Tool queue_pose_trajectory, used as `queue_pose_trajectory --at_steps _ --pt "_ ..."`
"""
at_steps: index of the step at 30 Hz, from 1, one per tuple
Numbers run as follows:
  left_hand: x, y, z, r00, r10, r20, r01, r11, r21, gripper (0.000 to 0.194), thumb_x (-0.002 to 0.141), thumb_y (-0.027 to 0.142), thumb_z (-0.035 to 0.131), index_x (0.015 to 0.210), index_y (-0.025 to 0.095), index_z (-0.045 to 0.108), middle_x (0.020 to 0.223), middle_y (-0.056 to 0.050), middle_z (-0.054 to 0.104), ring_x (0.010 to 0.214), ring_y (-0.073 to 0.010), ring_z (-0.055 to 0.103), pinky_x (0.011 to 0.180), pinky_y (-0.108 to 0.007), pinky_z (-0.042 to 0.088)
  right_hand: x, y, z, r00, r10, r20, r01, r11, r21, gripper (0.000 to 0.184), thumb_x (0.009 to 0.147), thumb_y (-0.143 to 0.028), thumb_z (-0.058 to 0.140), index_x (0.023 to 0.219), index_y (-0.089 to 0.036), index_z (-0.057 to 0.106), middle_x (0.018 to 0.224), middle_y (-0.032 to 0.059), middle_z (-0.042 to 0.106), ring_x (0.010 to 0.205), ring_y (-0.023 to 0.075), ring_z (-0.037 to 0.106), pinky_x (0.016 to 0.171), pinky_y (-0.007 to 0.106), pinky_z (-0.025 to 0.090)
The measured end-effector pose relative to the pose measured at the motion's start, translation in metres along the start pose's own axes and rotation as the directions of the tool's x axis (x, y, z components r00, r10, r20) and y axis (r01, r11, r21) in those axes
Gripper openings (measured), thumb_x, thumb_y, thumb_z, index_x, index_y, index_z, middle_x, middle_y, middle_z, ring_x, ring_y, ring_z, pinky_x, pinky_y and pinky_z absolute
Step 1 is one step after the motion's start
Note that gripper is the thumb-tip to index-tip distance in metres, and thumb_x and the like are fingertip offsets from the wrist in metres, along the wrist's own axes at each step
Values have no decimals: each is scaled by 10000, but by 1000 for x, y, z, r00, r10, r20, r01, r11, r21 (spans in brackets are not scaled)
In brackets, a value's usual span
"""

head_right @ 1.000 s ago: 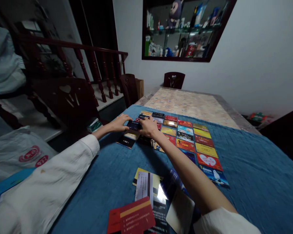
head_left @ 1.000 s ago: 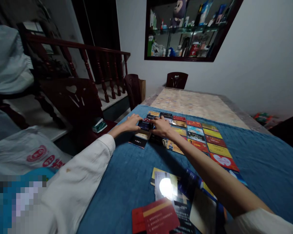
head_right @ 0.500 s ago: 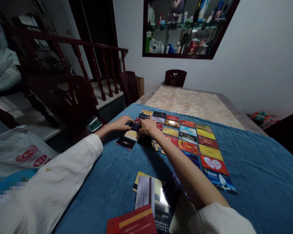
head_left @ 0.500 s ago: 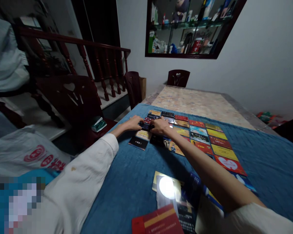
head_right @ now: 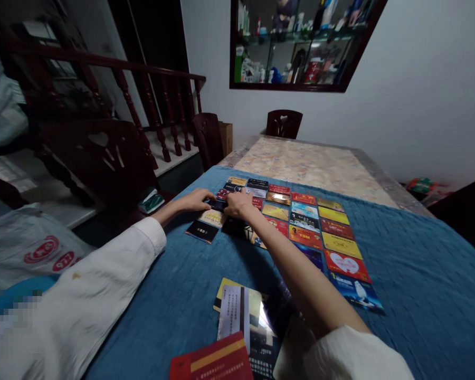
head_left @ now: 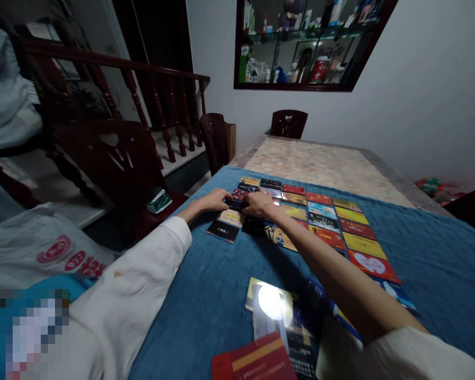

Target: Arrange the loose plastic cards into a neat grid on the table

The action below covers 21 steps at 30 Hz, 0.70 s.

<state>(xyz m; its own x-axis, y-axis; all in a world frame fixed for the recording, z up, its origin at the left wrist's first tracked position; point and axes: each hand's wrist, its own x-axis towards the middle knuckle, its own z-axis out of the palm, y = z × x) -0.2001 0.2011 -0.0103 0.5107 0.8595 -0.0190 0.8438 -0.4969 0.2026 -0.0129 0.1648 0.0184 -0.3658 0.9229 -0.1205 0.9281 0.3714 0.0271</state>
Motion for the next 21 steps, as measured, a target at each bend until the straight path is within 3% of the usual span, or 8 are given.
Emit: queue_pose_trajectory --at_steps 12,21 --pt "1 -3 3 998 59 -31 -57 998 36 373 804 191 575 1146 198 724 1129 -65 723 1078 -242 640 968 -308 470 3 -1 2 1000 10 5 -10 1000 -28 382 834 -352 571 1155 -198 712 1284 158 650 1283 384 436 978 551 375" --pt "3 0 6 998 40 -55 -34 994 106 379 818 200 548 1157 196 717 1122 -64 706 1063 -222 630 995 -291 460 -2 1 2 999 -15 -43 14 1000 -24 389 846 -303 551 1192 -204 698 1309 149 635 1274 382 433 961 550 393"
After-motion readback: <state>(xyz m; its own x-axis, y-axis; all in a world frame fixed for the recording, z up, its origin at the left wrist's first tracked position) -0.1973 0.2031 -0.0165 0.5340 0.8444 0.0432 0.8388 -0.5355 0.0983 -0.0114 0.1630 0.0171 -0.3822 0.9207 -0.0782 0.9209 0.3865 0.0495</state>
